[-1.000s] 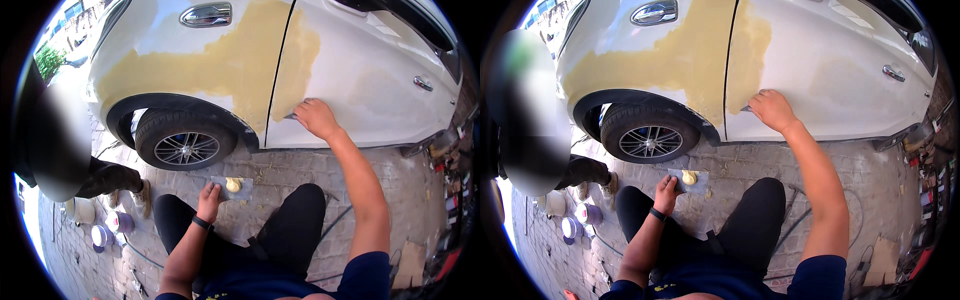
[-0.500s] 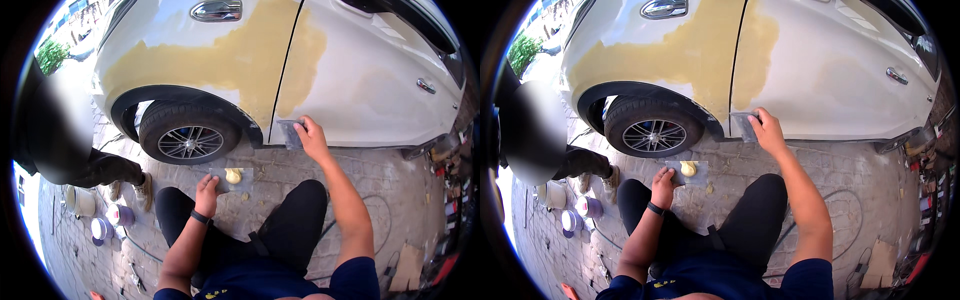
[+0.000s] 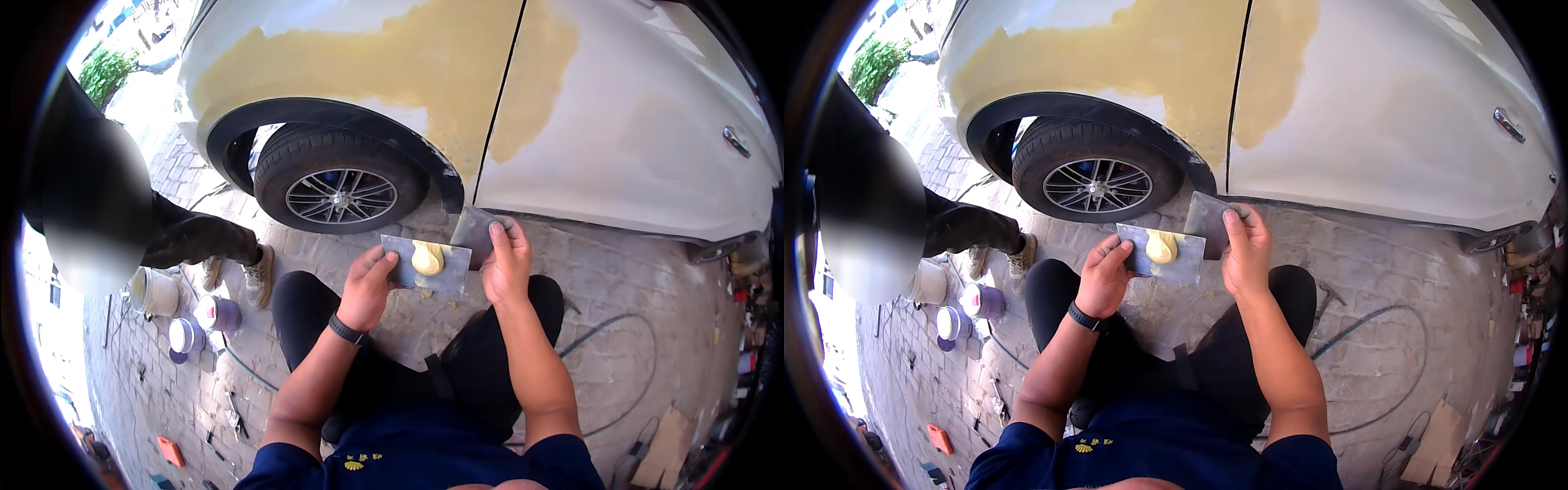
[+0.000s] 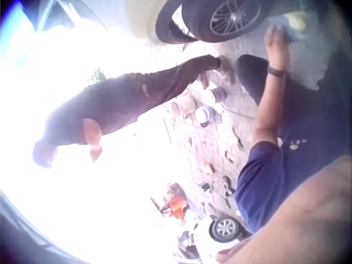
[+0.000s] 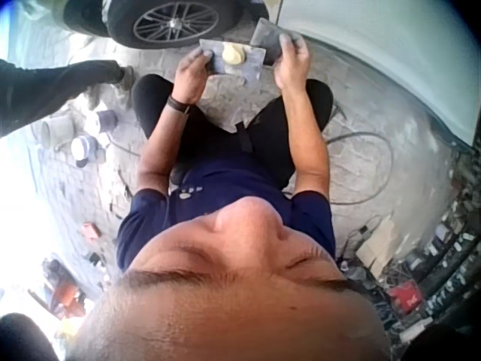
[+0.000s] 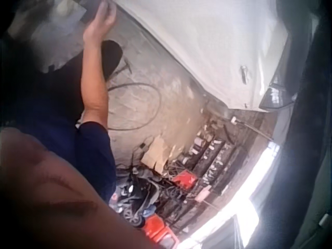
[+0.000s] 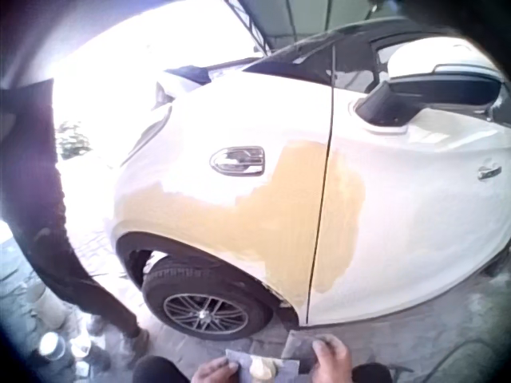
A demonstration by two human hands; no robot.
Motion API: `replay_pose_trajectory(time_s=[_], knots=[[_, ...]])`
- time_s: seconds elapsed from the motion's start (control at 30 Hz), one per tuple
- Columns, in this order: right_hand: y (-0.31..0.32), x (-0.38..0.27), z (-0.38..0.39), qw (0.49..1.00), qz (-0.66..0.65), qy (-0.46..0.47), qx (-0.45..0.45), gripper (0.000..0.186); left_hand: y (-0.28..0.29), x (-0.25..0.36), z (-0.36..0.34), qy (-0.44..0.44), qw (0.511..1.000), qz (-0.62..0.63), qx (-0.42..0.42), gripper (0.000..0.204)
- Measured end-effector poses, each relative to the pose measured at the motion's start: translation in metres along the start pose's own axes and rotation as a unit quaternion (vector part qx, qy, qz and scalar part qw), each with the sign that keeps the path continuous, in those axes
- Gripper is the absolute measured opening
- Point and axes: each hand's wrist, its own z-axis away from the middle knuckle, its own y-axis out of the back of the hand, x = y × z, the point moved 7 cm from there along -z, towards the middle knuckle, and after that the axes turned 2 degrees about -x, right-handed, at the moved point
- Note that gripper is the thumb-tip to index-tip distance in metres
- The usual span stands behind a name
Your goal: The person kneels beside a white car and uses a putty knife to apply and smooth yellow body filler onto the front fender and door area. Another person assists by handing over additional filler material on a separate knife.
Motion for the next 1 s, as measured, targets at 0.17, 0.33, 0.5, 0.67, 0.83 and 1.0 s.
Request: replay_pose_trajectory(time_s=[0.17, 0.33, 0.5, 0.67, 0.83, 1.0], knots=[[0.005, 0.015, 0.018, 0.991, 0.104, -0.014, -0.083, 0.014, 0.013, 0.009, 0.003, -0.018, 0.998, -0.033, 0.045, 0.027], [0.024, 0.033, 0.017, 0.969, 0.195, -0.124, -0.088, 0.016, 0.026, 0.028, 0.002, -0.07, 0.991, -0.014, 0.111, 0.029], [0.038, 0.045, 0.01, 0.978, -0.01, -0.201, 0.048, 0.019, 0.035, 0.017, -0.002, -0.081, 0.989, 0.013, 0.125, 0.023], [-0.001, 0.016, 0.026, 0.899, 0.413, 0.095, -0.108, 0.024, 0.043, 0.001, -0.006, -0.092, 0.986, 0.005, 0.136, 0.023], [-0.057, -0.007, 0.054, 0.721, 0.56, 0.353, -0.203, 0.05, 0.029, 0.004, -0.004, -0.095, 0.985, -0.019, 0.143, 0.022], [-0.078, -0.003, 0.059, 0.698, 0.565, 0.387, -0.211, 0.05, 0.014, 0.005, -0.003, -0.1, 0.988, -0.009, 0.12, 0.02]])
